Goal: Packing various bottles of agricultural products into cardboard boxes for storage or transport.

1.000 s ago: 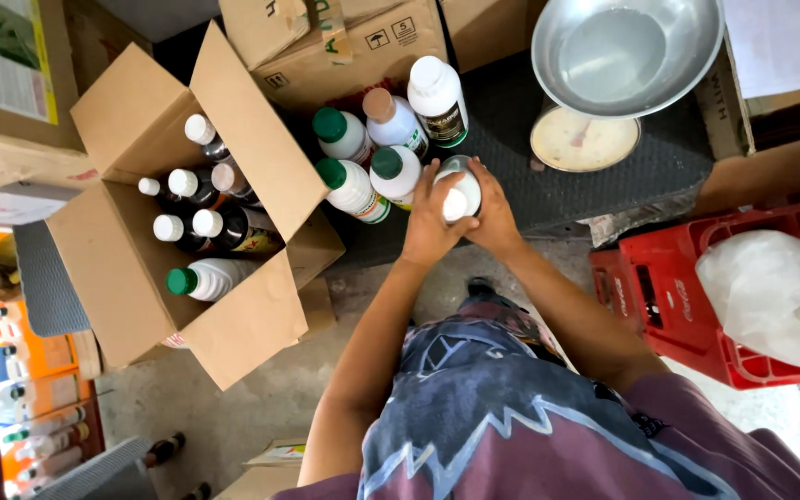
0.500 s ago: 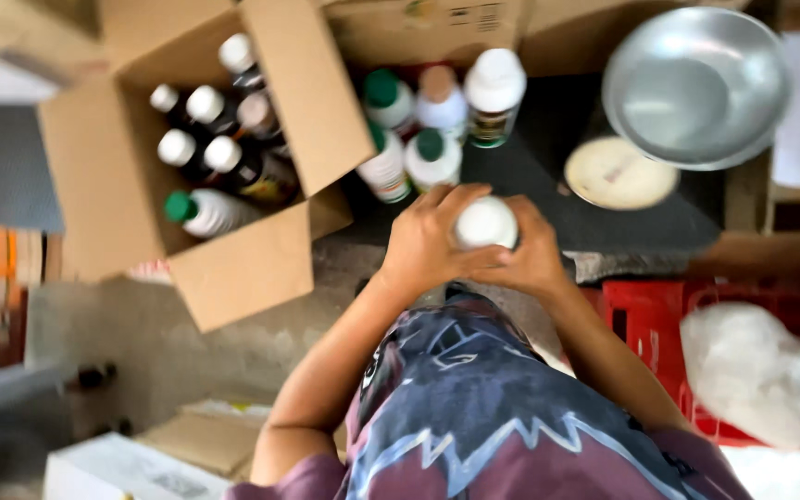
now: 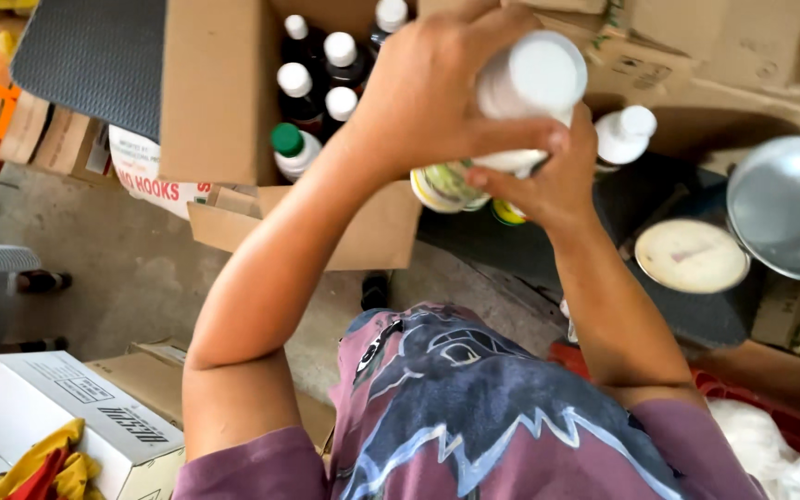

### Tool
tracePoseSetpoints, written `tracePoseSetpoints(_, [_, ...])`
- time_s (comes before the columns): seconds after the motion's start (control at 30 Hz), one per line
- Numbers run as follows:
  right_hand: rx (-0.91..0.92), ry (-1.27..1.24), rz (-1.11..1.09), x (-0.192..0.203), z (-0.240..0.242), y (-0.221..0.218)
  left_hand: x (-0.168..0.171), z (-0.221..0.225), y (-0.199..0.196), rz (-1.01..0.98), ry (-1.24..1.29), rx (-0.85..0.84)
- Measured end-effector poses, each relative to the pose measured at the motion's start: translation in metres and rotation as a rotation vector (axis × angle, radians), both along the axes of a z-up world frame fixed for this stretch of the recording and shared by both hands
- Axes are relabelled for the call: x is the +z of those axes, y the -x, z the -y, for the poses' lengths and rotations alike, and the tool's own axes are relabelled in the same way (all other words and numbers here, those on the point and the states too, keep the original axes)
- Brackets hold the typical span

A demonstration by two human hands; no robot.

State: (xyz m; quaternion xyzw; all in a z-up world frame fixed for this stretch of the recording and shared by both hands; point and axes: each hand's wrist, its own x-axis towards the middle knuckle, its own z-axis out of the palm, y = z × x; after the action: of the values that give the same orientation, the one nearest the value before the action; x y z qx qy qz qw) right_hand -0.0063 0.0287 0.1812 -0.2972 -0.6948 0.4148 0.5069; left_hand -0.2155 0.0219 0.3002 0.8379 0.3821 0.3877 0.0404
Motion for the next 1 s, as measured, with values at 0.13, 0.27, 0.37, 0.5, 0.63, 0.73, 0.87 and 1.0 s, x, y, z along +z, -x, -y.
tracePoseSetpoints(0.13, [0.031,0.008,-0.002,0.000,-0.022,0.059,-0.018,-0.018,0.058,0.005,-0.047,0.011])
tracePoseSetpoints(0.27, [0.035,-0.045,0.135,-0.007,-0.036,0.100,-0.035,-0.023,0.098,-0.001,0.154,0.059])
tracePoseSetpoints(0.37, [0.052,-0.053,0.221,-0.020,-0.046,0.122,-0.071,-0.036,0.119,0.022,0.256,0.076])
tracePoseSetpoints(0.5, [0.012,-0.023,0.444,-0.031,-0.059,0.142,-0.131,-0.056,0.138,0.071,0.332,0.107])
tracePoseSetpoints(0.63, [-0.034,-0.098,0.669,-0.060,-0.080,0.147,-0.167,-0.067,0.136,0.063,0.379,0.140])
tracePoseSetpoints(0.73, [-0.070,-0.249,0.839,-0.073,-0.092,0.149,-0.188,-0.077,0.137,0.024,0.428,0.169])
tracePoseSetpoints(0.87, [-0.072,-0.356,1.001,-0.086,-0.103,0.152,-0.199,-0.087,0.138,-0.119,0.439,0.164])
tracePoseSetpoints(1.0, [-0.046,-0.338,1.189,-0.087,-0.107,0.159,-0.207,-0.094,0.132,-0.390,0.427,0.181])
